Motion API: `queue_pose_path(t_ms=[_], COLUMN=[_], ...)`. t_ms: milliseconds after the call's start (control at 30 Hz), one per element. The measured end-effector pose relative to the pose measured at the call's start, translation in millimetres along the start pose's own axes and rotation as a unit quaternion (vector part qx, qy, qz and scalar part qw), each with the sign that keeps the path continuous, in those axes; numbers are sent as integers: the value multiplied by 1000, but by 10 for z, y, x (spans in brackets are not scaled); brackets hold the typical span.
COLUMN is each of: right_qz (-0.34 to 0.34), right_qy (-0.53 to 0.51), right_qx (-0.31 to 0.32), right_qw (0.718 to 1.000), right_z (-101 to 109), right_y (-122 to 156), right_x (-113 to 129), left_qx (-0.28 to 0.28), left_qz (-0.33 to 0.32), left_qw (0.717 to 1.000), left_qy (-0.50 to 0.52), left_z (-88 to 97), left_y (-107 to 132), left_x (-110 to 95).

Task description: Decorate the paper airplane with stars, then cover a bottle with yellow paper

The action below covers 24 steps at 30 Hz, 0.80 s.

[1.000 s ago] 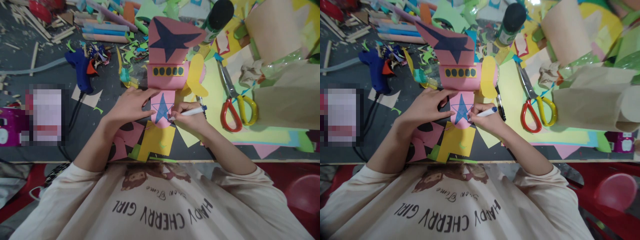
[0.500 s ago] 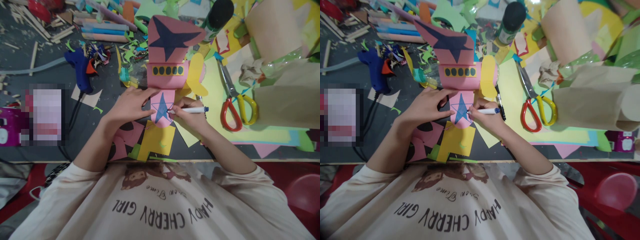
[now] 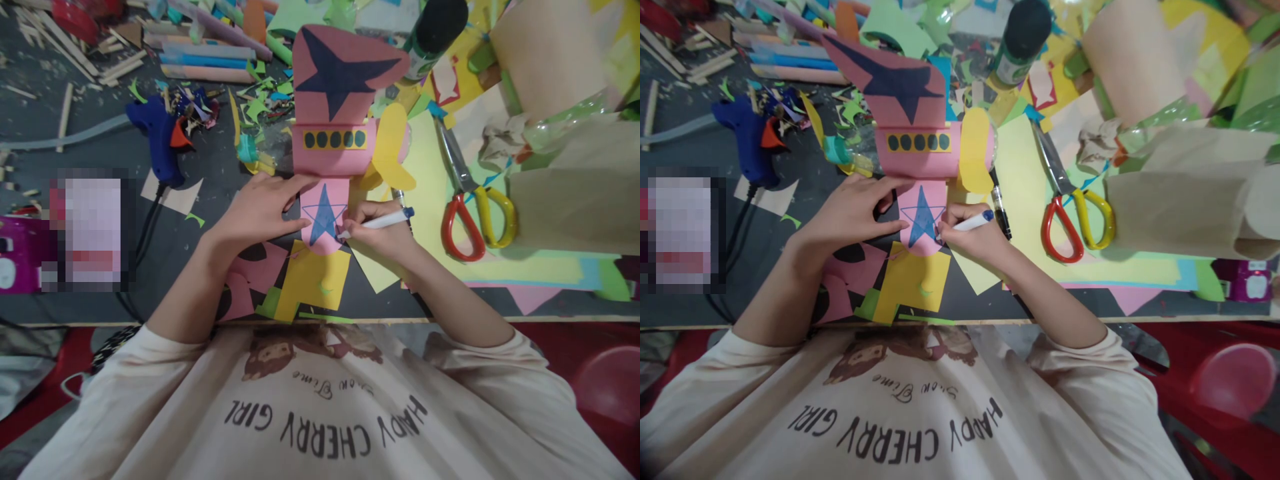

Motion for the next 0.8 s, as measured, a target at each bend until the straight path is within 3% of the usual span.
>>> queue_pose_path(t_ms=[267, 400, 600, 800], right_qz=[-22, -41, 2, 4], right_qy=[-23, -38, -21, 3], right_qx=[-61, -55, -51, -20], right_qw=[998, 997, 998, 1000], right_z=[118, 98, 90, 35], right_y=[-43, -30, -20, -7], right_x=[-112, -195, -63, -27], left_qx=[-5, -4, -7, -6], left_qz=[-5, -8, -10, -6], left_qw=[1000, 1000, 1000, 1000], left_qy=[2, 2, -1, 4], left_z=[9, 1, -5, 0], left_y=[6, 3, -6, -1], left_x=[-7, -4, 9, 9])
Point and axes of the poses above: each hand's wrist, its own y-axis away from the middle knuckle, its own z-axis out of the back of the hand, x = y × z, the point moved 10 cm from there along -y, towards the middle knuckle, and after that the axes turned 15 degrees about -x, right-handed, at the moved point
